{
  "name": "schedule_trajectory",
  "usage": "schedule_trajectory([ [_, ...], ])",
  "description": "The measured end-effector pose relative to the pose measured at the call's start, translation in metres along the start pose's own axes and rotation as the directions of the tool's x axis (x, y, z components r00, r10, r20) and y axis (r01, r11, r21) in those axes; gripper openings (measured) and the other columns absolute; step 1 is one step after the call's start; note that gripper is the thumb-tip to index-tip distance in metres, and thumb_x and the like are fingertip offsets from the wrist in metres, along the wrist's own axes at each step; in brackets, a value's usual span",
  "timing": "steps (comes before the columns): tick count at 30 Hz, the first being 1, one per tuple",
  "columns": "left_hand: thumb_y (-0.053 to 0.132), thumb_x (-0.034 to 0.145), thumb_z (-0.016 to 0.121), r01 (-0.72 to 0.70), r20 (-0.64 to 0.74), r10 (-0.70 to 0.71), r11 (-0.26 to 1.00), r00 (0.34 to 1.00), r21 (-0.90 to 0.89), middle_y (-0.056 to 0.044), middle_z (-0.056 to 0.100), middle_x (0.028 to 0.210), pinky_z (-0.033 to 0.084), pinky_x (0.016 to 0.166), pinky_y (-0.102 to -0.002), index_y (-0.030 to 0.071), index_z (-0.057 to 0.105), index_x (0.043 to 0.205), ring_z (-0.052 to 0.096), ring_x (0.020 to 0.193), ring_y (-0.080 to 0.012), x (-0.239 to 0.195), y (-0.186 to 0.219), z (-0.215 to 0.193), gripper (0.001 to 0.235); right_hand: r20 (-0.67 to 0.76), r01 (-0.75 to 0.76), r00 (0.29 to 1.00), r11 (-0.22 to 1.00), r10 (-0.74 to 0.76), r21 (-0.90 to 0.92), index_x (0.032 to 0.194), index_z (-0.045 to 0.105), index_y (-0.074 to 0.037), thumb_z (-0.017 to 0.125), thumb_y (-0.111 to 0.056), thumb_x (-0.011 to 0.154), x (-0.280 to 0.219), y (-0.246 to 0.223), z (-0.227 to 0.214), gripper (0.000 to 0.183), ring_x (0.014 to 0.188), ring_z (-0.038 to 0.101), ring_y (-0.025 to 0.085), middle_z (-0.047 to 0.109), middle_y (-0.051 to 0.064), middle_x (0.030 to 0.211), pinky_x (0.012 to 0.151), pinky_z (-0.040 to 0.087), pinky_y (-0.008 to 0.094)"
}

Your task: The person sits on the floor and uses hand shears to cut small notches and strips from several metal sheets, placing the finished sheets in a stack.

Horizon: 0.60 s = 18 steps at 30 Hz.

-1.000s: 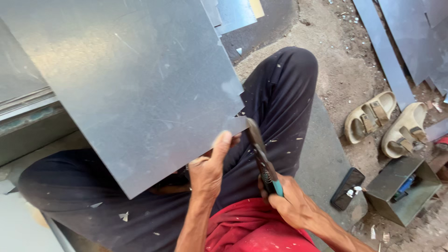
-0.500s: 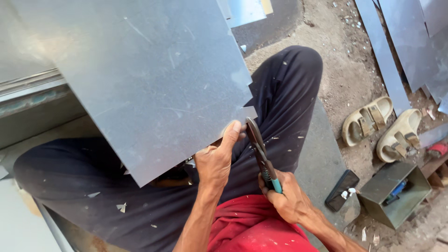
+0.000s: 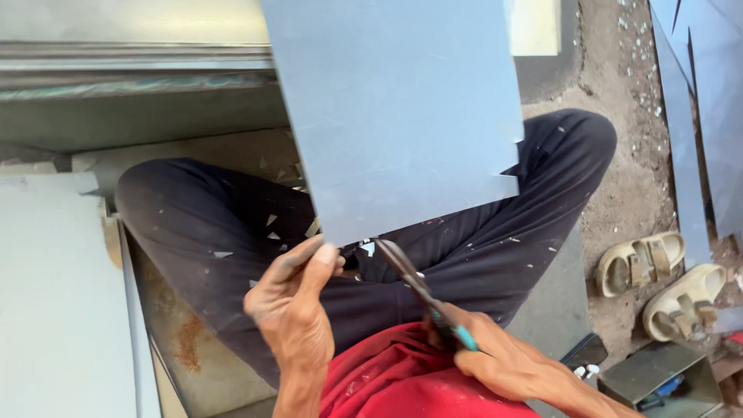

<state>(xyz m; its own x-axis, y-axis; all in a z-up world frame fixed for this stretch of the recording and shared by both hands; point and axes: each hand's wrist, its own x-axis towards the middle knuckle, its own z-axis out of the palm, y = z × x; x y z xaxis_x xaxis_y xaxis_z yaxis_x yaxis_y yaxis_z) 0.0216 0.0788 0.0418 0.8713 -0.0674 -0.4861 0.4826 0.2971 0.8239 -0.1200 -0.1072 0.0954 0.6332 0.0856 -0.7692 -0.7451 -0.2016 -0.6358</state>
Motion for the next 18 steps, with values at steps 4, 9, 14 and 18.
schedule_trajectory([
  [4,-0.006,0.085,0.076,0.068,0.06,-0.063,0.993,0.996,-0.098,-0.012,0.076,0.086,0.058,0.07,-0.025,-0.009,0.074,0.105,0.07,0.074,-0.0133,0.006,-0.003,-0.003,0.021,0.076,0.054,0.996,0.995,-0.048,-0.088,0.104,0.054,0.0,0.05,-0.016,0.061,0.027,-0.029,0.014,0.046,0.077,0.054,0.024,0.061,0.013,0.087,0.074,0.049,0.036],
  [9,-0.006,0.083,0.079,0.083,0.084,-0.068,0.979,0.994,-0.186,-0.011,0.072,0.08,0.057,0.066,-0.026,-0.001,0.061,0.103,0.067,0.068,-0.0129,0.01,-0.008,-0.014,0.028,0.001,-0.039,0.999,0.984,0.04,-0.174,0.089,0.056,-0.001,0.05,-0.011,0.062,0.038,-0.041,0.018,0.029,0.066,0.052,0.027,0.057,0.012,0.071,0.063,0.046,0.04],
  [14,0.007,0.085,0.079,0.028,0.183,-0.011,0.996,0.983,-0.089,-0.01,0.063,0.091,0.049,0.072,-0.024,0.004,0.06,0.106,0.058,0.08,-0.0101,0.016,0.005,-0.014,0.028,-0.084,-0.014,0.996,0.968,-0.008,-0.25,0.076,0.057,-0.003,0.057,-0.011,0.068,0.04,0.002,0.018,0.011,0.059,0.049,0.024,0.052,0.011,0.06,0.058,0.045,0.039],
  [18,0.03,0.093,0.069,-0.432,0.369,0.314,0.851,0.875,0.299,-0.004,0.068,0.104,0.049,0.082,-0.022,0.001,0.062,0.113,0.063,0.093,-0.0079,0.068,0.028,0.019,0.036,-0.193,0.334,0.867,0.824,-0.459,-0.458,0.094,0.064,-0.003,0.056,-0.011,0.076,0.021,0.056,0.015,0.021,0.077,0.056,0.019,0.058,0.011,0.082,0.068,0.047,0.036],
])
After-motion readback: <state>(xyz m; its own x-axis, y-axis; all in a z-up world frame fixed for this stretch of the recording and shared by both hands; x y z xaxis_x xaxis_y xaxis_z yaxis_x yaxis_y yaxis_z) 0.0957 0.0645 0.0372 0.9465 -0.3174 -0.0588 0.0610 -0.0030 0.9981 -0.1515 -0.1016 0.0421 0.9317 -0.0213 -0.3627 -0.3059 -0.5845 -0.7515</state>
